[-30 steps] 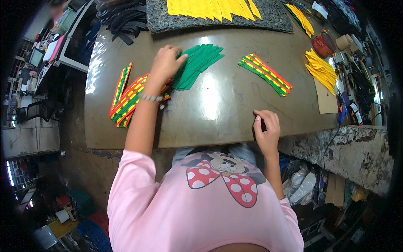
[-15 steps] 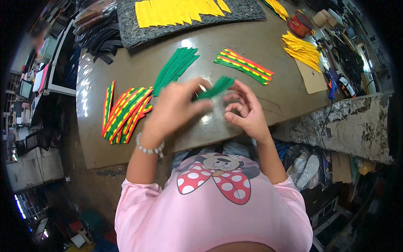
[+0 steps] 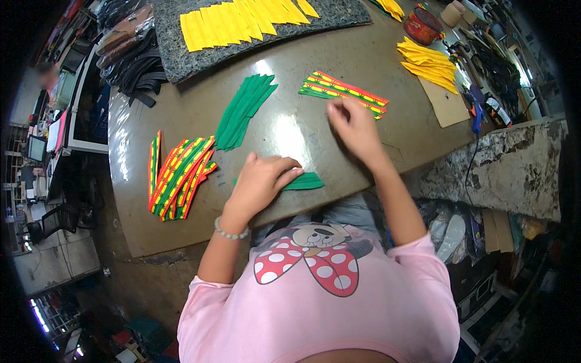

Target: The person repeatedly picks a green strip and a patterned red-yellow-green strip, aligns them, and folds the green strip over the patterned one to form a layered strip. They place each finished unit into a growing stack on the table.

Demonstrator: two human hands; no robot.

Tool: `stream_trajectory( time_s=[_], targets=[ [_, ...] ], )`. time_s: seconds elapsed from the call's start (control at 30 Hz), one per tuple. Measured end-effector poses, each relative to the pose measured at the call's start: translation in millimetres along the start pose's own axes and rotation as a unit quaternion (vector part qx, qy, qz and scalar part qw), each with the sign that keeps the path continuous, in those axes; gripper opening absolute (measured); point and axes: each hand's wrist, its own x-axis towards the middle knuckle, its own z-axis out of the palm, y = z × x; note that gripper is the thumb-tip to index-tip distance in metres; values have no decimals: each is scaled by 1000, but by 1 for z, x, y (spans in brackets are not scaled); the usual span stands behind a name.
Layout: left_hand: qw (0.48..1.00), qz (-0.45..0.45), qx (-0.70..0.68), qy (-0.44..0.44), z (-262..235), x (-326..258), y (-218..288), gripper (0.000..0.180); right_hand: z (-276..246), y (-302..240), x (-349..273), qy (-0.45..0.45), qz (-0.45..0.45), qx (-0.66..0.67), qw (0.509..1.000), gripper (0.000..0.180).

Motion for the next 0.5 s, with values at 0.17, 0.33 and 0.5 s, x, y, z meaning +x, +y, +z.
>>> stream_trajectory(
  time_s=[0.17,0.33,0.5],
  targets=[
    [985,41,77,148,10,12,9,16,19,28,80,-50,-103,-132,985,20],
    [982,-3,-119,145,-2,18,3,17,34,41,83,-26,-113,-178,977,21],
    [965,89,-67,236,-13,77,-17,21,29,42,85,-26,-90,-117,989,20]
  ],
)
